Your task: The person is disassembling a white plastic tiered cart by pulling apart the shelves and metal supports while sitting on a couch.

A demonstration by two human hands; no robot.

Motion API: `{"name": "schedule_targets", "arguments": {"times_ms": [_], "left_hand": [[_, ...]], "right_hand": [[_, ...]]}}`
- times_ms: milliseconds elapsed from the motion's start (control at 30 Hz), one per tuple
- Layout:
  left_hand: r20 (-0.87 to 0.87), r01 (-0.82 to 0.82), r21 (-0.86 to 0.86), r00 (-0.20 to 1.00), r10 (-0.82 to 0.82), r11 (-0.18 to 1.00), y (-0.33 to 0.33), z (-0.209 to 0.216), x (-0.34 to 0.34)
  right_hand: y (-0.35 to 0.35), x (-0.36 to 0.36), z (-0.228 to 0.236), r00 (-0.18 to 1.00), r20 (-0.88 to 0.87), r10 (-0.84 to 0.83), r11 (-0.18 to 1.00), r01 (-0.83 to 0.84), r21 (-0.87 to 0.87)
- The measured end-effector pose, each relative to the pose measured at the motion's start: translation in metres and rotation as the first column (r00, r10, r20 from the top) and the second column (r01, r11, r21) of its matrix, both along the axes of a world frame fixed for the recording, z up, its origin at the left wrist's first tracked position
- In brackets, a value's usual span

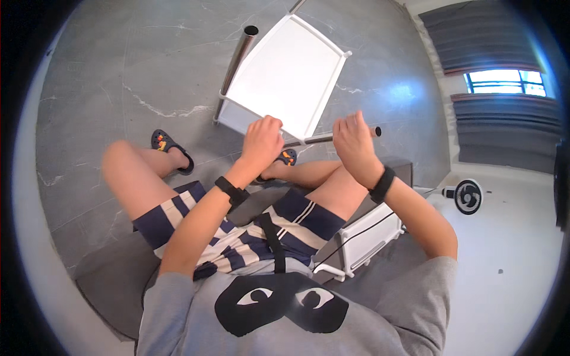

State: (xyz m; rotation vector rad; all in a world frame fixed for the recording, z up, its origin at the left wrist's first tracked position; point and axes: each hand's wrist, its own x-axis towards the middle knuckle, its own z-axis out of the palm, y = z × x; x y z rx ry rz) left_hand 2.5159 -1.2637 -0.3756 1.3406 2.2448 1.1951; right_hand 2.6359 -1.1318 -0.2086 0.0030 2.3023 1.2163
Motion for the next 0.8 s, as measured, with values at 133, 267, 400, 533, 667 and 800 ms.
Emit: {"name": "schedule_targets", "arguments": {"times_ms": [133, 267, 400, 533, 667, 800], "left_hand": [[-0.651, 0.149, 0.030, 0.753, -0.094, 0.988, 0.042, -0.014, -0.004], [-0.727, 0.289, -0.039, 0.648, -0.226, 0.956, 0.086, -0.068, -0.014], [-0.696, 0.337, 0.047, 0.687, -0.211, 0.940, 0.107, -0.063, 0.004], [-0.653, 0.302, 0.052, 0.732, -0.197, 0.952, 0.116, -0.056, 0.019], [-0.604, 0.288, 0.074, 0.774, -0.187, 0.955, 0.120, -0.058, 0.026], [-0.554, 0.283, 0.090, 0.811, -0.188, 0.955, 0.115, -0.058, 0.027]], "right_hand": [[0.037, -0.005, -0.030, 0.920, 0.213, -0.328, 0.916, 0.365, -0.168], [0.098, 0.030, -0.040, 0.966, -0.062, -0.253, 0.906, 0.214, -0.364], [0.147, 0.047, -0.051, 0.808, 0.111, -0.579, 0.769, 0.586, -0.256], [0.175, 0.037, -0.048, 0.028, 0.426, -0.904, -0.019, 0.994, -0.107], [0.172, 0.034, -0.049, 0.124, 0.395, -0.910, 0.123, 0.992, -0.029], [0.161, 0.047, -0.043, 0.555, 0.233, -0.798, 0.522, 0.831, -0.192]]}}
